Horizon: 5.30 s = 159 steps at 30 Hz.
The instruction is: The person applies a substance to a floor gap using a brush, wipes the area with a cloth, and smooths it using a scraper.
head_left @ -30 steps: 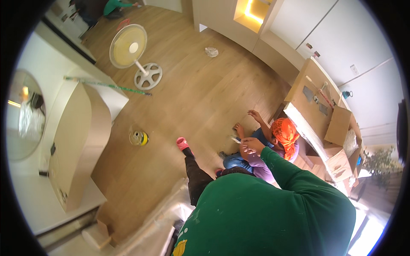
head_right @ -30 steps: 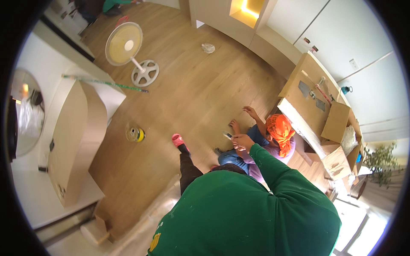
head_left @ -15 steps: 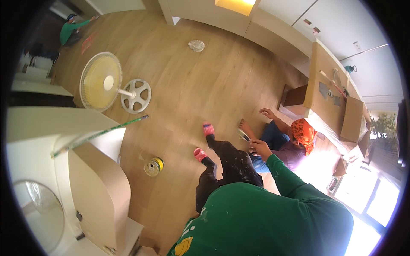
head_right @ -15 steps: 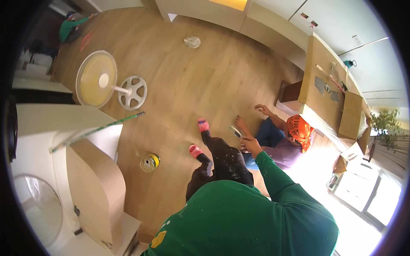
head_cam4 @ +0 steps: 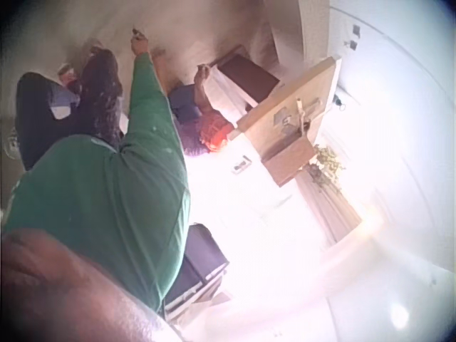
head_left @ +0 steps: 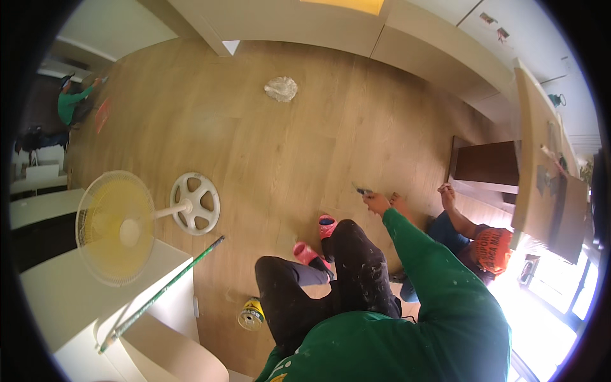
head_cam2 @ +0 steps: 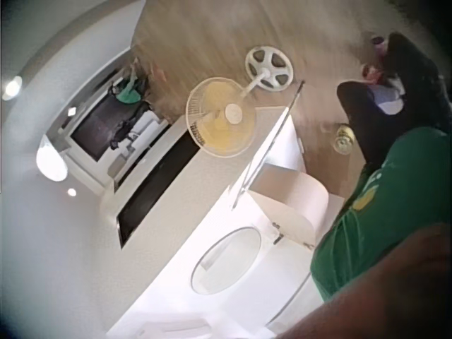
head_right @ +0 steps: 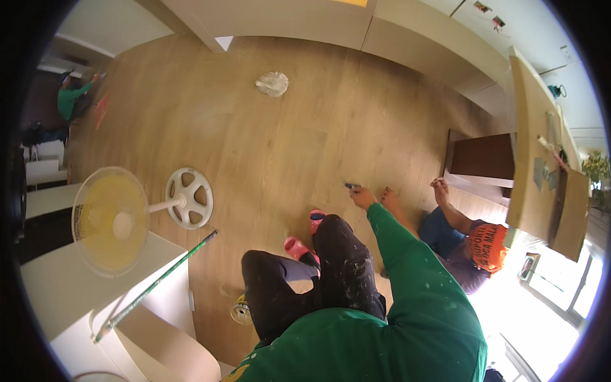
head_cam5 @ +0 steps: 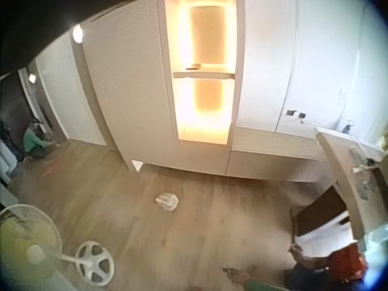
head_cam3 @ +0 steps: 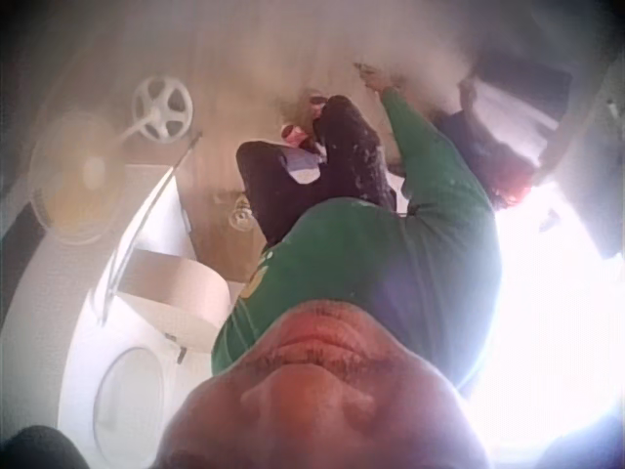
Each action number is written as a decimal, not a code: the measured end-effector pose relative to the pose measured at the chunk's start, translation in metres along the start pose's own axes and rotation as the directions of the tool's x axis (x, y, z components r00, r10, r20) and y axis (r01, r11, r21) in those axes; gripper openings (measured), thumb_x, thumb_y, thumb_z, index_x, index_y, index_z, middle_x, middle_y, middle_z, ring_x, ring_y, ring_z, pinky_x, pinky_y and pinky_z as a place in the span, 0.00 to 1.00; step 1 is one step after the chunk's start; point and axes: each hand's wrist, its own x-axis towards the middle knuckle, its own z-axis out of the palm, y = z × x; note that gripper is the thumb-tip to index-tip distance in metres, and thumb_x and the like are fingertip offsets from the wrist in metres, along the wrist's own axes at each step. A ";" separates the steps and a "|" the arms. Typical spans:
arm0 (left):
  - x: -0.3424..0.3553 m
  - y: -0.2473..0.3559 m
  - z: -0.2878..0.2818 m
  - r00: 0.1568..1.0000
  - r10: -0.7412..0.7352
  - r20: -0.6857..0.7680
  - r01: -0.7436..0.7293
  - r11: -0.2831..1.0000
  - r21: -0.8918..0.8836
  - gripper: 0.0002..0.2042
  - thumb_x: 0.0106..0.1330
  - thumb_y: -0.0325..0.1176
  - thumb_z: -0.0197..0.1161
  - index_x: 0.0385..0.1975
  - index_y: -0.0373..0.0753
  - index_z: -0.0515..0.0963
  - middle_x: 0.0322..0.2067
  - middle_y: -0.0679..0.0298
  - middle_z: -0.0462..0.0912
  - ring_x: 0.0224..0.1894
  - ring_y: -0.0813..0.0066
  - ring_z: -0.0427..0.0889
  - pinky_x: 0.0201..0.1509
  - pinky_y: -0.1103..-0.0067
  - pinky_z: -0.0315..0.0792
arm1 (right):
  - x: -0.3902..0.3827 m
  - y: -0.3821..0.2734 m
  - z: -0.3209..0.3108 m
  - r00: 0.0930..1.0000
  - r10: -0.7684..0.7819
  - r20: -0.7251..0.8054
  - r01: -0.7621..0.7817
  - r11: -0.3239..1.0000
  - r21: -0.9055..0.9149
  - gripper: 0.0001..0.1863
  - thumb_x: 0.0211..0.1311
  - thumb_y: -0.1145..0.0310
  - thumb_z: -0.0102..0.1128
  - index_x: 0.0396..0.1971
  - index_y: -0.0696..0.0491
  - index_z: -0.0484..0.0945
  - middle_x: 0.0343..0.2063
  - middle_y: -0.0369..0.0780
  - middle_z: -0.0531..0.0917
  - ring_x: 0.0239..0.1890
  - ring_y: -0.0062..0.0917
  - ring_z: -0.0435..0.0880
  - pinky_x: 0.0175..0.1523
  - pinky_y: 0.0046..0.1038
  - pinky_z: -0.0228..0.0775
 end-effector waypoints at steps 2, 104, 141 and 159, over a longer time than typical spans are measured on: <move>0.044 0.009 0.006 1.000 -0.004 0.006 0.003 1.000 0.022 0.16 0.73 0.45 0.56 0.47 0.40 0.80 0.48 0.52 0.85 0.46 0.47 0.86 0.48 0.54 0.80 | 0.080 0.004 0.001 0.990 -0.124 -0.065 0.112 0.981 -0.156 0.19 0.66 0.56 0.59 0.52 0.44 0.88 0.45 0.50 0.89 0.47 0.46 0.87 0.55 0.42 0.78; 0.764 0.913 -0.258 0.236 0.658 -0.715 -0.178 0.753 0.634 0.32 0.76 0.51 0.49 0.74 0.38 0.61 0.77 0.43 0.52 0.80 0.42 0.46 0.78 0.41 0.38 | 0.825 -0.708 0.291 0.306 -0.901 0.309 0.831 0.094 -0.548 0.34 0.61 0.68 0.61 0.69 0.56 0.69 0.72 0.49 0.68 0.77 0.44 0.61 0.80 0.53 0.47; 0.762 0.925 -0.250 0.328 0.626 -0.707 -0.195 0.777 0.598 0.34 0.76 0.54 0.47 0.75 0.39 0.59 0.78 0.44 0.48 0.82 0.44 0.41 0.80 0.43 0.34 | 0.806 -0.731 0.291 0.438 -0.861 0.257 0.433 -0.048 -0.900 0.28 0.67 0.67 0.54 0.67 0.55 0.72 0.67 0.41 0.74 0.62 0.35 0.73 0.58 0.45 0.69; 0.762 0.928 -0.253 0.324 0.632 -0.704 -0.218 0.774 0.595 0.33 0.76 0.53 0.48 0.75 0.39 0.60 0.78 0.44 0.48 0.81 0.44 0.41 0.79 0.43 0.35 | 0.819 -0.742 0.273 0.433 -0.881 0.193 0.419 0.007 -0.908 0.26 0.66 0.67 0.56 0.64 0.54 0.74 0.65 0.40 0.75 0.62 0.35 0.74 0.56 0.45 0.69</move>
